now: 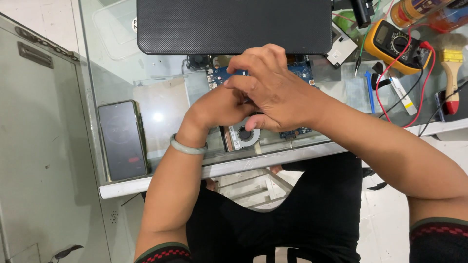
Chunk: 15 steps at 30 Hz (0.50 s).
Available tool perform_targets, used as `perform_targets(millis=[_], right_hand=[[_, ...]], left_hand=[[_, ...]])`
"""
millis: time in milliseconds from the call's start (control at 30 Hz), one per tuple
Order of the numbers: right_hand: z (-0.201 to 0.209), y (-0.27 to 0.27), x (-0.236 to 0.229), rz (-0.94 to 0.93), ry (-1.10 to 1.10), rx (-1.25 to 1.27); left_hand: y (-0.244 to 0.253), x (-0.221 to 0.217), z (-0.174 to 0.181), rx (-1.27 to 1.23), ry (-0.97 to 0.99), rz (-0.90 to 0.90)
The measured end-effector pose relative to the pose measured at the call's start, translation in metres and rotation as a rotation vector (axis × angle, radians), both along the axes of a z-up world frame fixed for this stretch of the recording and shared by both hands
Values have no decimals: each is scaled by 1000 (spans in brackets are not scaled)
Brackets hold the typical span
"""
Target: The person works on a laptop motherboard, using a screwdriver to remove screws from the cooling fan and heat sink. They detach the fan and heat sink, then use a brush to clean the heat sink fins.
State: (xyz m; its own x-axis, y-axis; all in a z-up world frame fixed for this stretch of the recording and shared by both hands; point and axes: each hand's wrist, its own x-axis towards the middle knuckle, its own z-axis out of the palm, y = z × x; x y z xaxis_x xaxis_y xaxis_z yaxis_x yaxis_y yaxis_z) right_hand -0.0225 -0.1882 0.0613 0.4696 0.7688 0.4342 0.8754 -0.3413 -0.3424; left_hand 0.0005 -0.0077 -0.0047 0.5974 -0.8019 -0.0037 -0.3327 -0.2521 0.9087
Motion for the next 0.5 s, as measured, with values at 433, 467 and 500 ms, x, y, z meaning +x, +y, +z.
perform_targets(millis=[433,467,500], right_hand=[[-6,-7,-2,-27,22,44],[-6,-8,-3,-29,20,44],[-7,-9,-4,-29,57,72]], left_hand=[[5,-3,7,-19,115,-45],[3,-2,5,-19,114,-47],[1,-1,4,-97,47,-59]])
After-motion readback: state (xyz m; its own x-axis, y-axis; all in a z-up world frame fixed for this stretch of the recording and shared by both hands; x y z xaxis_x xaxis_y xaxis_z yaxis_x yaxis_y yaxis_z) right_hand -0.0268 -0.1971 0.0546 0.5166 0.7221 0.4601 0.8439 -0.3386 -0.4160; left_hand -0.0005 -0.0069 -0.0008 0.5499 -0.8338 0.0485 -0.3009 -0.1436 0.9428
